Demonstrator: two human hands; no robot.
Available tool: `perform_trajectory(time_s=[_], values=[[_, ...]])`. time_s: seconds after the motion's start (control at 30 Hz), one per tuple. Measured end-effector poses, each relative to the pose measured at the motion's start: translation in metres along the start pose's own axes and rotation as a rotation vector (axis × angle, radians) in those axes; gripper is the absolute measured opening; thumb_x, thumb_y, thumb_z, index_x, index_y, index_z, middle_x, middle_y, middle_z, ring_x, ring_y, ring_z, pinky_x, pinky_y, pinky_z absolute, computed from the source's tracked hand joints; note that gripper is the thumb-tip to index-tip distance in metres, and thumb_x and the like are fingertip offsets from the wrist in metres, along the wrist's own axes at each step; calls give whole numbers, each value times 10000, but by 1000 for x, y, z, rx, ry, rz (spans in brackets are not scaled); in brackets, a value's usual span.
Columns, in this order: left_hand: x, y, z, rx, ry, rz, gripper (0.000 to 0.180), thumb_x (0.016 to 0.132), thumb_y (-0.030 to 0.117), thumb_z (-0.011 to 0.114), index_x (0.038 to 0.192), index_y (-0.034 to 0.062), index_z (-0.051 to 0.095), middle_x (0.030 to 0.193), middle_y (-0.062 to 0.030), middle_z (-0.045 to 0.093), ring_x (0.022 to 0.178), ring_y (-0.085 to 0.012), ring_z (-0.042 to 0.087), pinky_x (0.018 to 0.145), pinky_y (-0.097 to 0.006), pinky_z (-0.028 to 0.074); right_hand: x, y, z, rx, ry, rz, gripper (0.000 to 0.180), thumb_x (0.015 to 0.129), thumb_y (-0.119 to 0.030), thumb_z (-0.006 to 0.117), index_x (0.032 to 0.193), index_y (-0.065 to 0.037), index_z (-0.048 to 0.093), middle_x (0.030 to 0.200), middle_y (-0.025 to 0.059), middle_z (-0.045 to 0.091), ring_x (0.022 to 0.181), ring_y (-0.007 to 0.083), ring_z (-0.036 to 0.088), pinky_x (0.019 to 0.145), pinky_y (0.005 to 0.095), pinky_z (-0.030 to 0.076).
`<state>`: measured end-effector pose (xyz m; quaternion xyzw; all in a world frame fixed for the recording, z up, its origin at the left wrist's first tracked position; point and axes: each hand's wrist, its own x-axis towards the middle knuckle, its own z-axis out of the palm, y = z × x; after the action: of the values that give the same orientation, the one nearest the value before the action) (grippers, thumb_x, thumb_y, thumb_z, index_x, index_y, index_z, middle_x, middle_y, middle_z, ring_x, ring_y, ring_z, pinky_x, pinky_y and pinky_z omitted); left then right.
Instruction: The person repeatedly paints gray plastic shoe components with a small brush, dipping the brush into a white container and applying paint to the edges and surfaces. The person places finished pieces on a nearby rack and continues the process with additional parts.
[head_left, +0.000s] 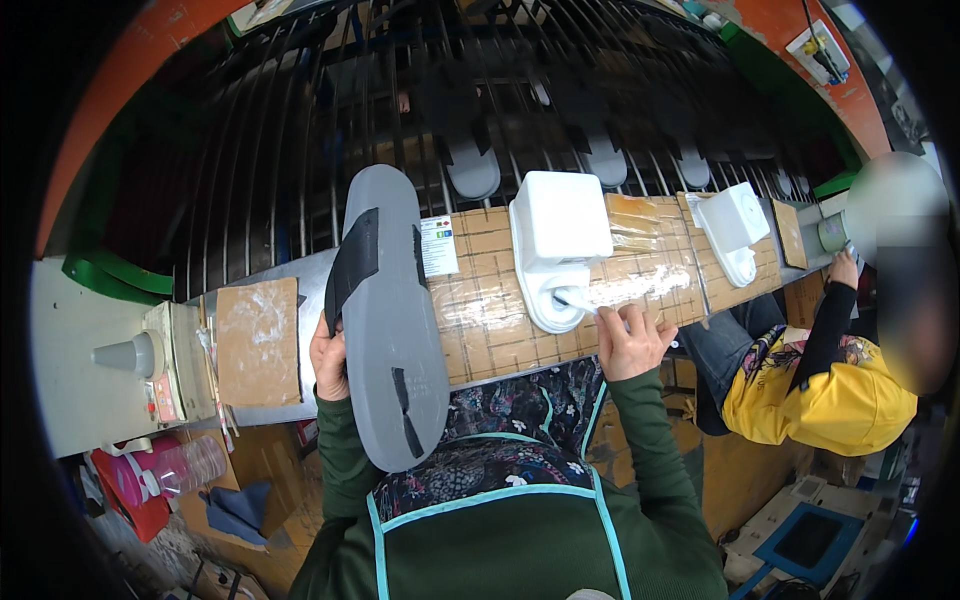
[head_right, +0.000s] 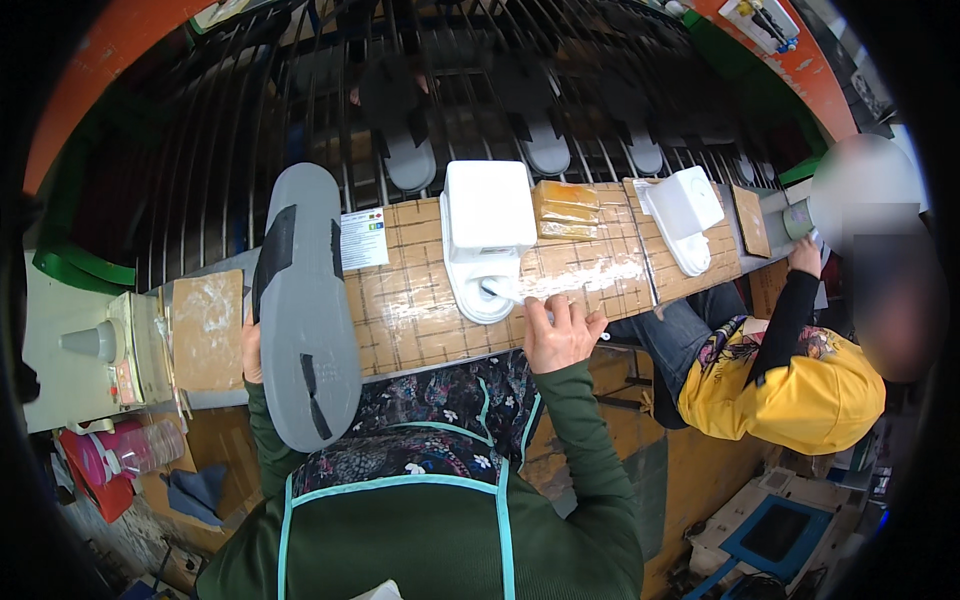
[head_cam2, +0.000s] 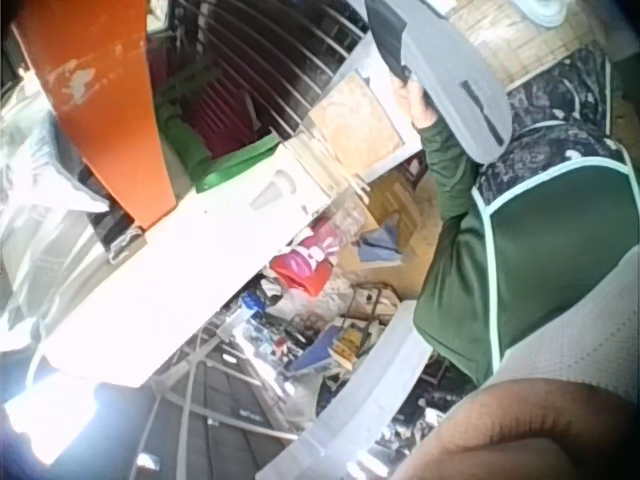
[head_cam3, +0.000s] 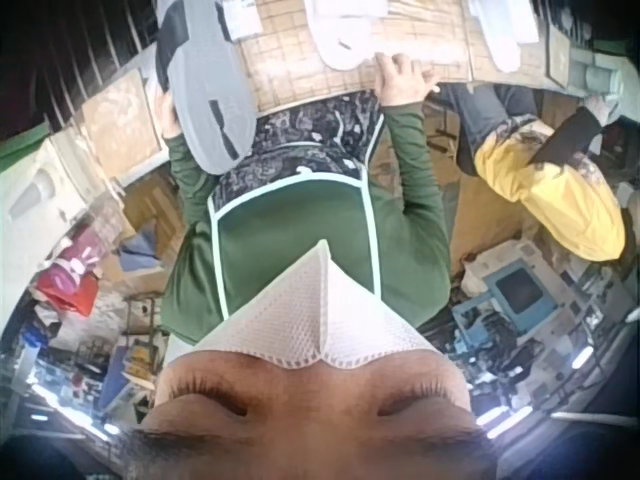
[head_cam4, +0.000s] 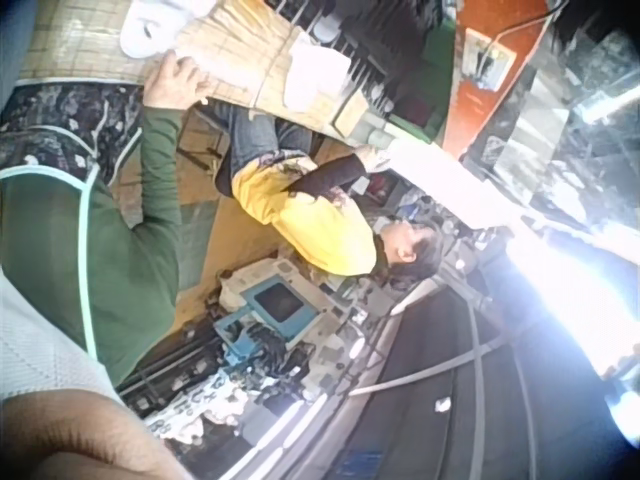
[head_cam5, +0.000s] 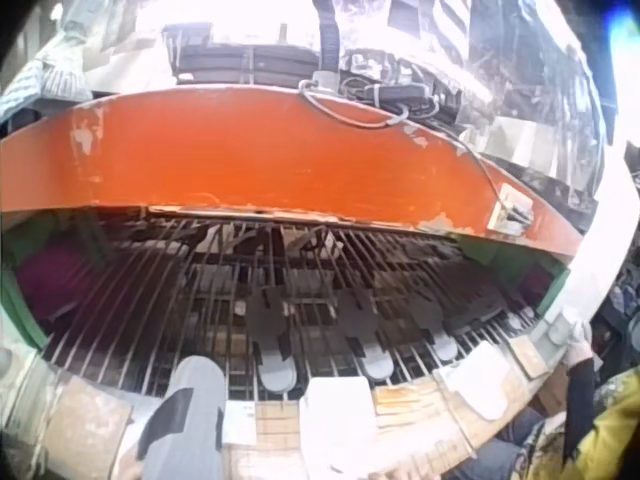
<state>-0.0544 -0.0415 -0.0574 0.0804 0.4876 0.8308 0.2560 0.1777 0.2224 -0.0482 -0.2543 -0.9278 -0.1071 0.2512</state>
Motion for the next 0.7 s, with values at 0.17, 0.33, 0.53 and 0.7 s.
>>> perform_trajectory(time_s=[0.17, 0.33, 0.53, 0.7], values=[[4, 1, 16, 30, -18, 49, 312, 847, 115, 648, 1117, -26, 582, 778, -54, 663, 493, -49, 535, 434, -169, 409, -8, 14, -1, 341, -214, 232, 88, 857, -220, 659, 857, -132, 669, 642, 17, 544, 541, 165, 490, 617, 320, 338], [4, -2, 36, 64, -35, 100, 266, 841, 80, 655, 1068, -45, 594, 696, -64, 649, 409, -53, 485, 366, -164, 359, -24, 32, 13, 1268, -651, 866, 205, 951, -237, 570, 891, -48, 621, 611, -12, 542, 506, 49, 429, 497, 206, 311], [5, -21, 59, 170, -97, 46, 229, 838, 94, 683, 1012, -19, 587, 769, -42, 622, 488, -46, 500, 407, -163, 404, -18, 13, 5, 1655, -607, 909, 107, 920, -133, 613, 987, -50, 604, 709, 15, 596, 601, 68, 500, 569, 196, 368], [1, -20, 81, 160, -179, 95, 290, 838, 85, 694, 1076, -29, 574, 787, -32, 616, 538, -47, 527, 427, -170, 429, 20, -36, -25, 975, 127, 362, 120, 807, -49, 723, 912, -3, 688, 832, 62, 642, 816, 126, 584, 723, 228, 447]])
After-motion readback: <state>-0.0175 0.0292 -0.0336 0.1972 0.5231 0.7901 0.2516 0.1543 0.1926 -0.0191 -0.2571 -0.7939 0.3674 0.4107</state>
